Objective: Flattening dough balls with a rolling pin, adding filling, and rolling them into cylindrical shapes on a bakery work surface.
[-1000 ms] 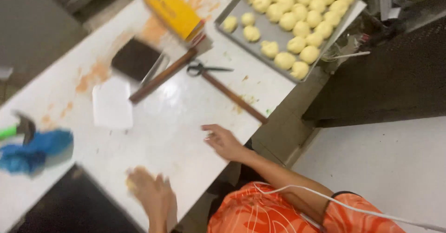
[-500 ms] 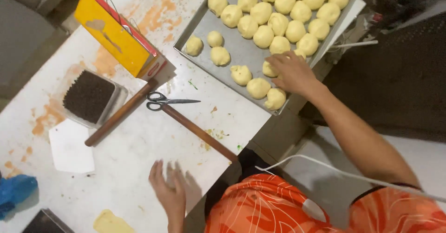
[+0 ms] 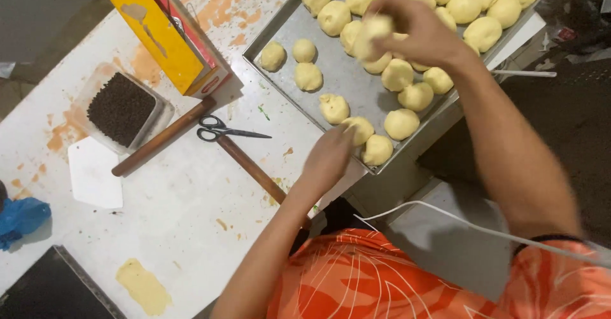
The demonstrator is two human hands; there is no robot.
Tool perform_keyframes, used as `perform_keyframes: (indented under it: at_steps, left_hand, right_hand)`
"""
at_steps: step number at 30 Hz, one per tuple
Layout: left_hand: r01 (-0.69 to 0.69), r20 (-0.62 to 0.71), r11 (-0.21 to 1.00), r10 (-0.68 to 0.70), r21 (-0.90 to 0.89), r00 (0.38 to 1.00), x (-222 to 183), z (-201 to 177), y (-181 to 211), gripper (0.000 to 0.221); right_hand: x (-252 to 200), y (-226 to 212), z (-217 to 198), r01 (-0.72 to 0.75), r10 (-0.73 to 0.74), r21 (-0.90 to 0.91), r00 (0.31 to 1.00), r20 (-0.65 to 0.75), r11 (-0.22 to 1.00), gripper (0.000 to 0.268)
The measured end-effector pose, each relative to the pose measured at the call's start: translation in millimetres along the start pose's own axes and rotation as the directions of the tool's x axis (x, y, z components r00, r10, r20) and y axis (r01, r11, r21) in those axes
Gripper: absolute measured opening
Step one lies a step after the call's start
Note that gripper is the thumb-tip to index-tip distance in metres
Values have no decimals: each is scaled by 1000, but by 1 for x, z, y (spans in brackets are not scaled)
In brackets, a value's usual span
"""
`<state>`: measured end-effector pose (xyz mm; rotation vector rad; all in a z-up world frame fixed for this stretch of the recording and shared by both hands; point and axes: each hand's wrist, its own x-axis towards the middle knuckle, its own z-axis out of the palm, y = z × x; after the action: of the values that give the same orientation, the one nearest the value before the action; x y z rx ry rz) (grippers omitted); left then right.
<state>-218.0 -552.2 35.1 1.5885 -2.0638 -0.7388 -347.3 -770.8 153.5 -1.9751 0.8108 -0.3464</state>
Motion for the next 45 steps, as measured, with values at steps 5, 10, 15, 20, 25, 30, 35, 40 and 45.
perform_keyframes:
  at_steps: [5, 10, 15, 20, 25, 30, 35, 40, 45]
  left_hand:
    - [-119, 367, 855, -87, 505, 926, 67, 73, -20, 54]
    - [-173, 436, 770, -149, 615, 887, 91, 54, -10, 31]
    - [-7, -245, 859, -138, -511, 960, 113, -22, -12, 61]
    - [-25, -292, 616, -337, -788, 895, -45, -86, -1, 51]
    - [221, -360, 553, -747, -803, 559, -273, -72, -30, 69]
    - [714, -339, 257, -940, -651, 30, -393, 18, -87, 58]
    - [889, -240, 318, -939, -330, 247, -404, -24, -34, 100]
    - [522, -641, 657, -727, -544, 247, -436, -11, -51, 77]
    - [622, -198, 234, -972, -748, 128, -439, 22, -87, 44]
  right_hand:
    - [-66, 25, 17, 403, -52, 794, 902, -428, 455, 54]
    - [-130, 35, 72, 366, 529, 928, 776, -344, 68, 47]
    - [-157, 29, 90, 477, 630, 878, 670, -392, 39, 44]
    - [-131, 18, 156, -37, 205, 380, 887, -414, 924, 45]
    - [-115, -89, 295, -116, 111, 37, 988, 107, 993, 74]
    - [-124, -91, 454, -19, 53, -199, 984, 168, 980, 40]
    - [-148, -128, 464, 77, 0, -447, 986, 169, 891, 76]
    - [-182, -130, 490, 127, -130, -40, 988, -79, 991, 36]
    - [-164, -134, 543, -457, 404, 398, 889, 214, 795, 39]
